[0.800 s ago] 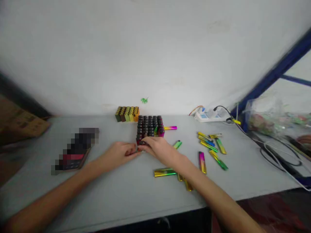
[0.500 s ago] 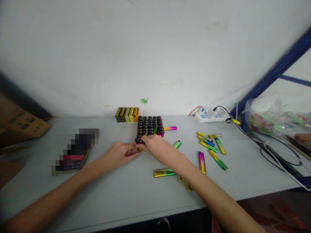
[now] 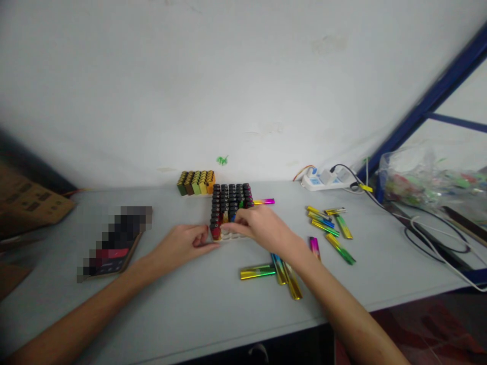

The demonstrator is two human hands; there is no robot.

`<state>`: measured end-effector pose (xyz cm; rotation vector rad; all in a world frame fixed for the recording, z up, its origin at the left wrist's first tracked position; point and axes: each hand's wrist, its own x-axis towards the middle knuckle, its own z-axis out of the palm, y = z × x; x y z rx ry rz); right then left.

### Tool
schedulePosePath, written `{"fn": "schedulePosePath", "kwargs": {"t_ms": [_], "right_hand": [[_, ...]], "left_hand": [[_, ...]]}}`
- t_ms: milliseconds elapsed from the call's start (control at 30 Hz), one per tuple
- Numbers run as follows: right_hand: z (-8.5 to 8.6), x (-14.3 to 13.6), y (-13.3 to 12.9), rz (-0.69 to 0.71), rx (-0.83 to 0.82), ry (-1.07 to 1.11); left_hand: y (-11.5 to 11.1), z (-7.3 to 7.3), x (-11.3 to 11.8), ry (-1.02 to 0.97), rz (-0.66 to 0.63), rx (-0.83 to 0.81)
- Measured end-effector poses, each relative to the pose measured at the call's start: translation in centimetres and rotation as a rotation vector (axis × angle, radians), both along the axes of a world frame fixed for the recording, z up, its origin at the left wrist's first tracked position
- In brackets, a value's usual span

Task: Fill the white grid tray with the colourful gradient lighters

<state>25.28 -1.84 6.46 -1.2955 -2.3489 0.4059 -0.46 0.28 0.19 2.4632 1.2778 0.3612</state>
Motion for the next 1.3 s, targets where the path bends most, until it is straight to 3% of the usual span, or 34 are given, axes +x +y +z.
{"fn": "schedulePosePath", "kwargs": {"t_ms": [133, 267, 367, 500, 600, 733, 833, 1000, 1133, 1233, 1300], "right_hand": [[1.1, 5.6, -0.9, -0.137, 0.005, 0.047], [0.7, 9.3, -3.7, -0.14, -0.114, 0.003], [-1.0, 10.2, -6.8, -0.138, -0.176, -0.093], [-3.5, 10.0, -10.4, -0.305, -0.266, -0.161], [-4.3, 9.4, -11.7, -0.377, -0.348, -0.129], [-4.1, 8.8, -11.4, -0.365, -0.417, -0.045], [-4.2, 8.6, -10.3, -0.414, -0.333, -0.068], [-4.7, 8.8, -8.1, -0.375, -0.138, -0.008], [-4.8, 8.6, -6.4, -0.361, -0.163, 0.377], [-4.5, 7.9, -5.4, -0.227, -0.324, 0.705], [-3.8, 7.2, -4.7, -0.121, -0.425, 0.804]], "left_hand": [[0.3, -0.5, -0.2, 0.006, 0.015, 0.062], [0.5, -0.8, -0.2, 0.002, -0.011, 0.056], [0.4, -0.4, -0.1, -0.004, -0.012, 0.024], [0.3, 0.2, 0.2, 0.005, -0.004, 0.012], [0.3, 0.3, 0.2, 0.021, -0.006, 0.012], [0.4, 0.3, 0.2, 0.039, 0.003, 0.031], [0.4, 0.3, 0.3, 0.04, 0.009, 0.038], [0.2, 0.3, 0.3, -0.008, 0.008, 0.038], [0.2, 0.2, 0.3, -0.022, 0.005, 0.038], [0.1, 0.1, 0.3, -0.017, 0.007, 0.025], [0.1, 0.1, 0.4, -0.011, 0.007, 0.017]]}}
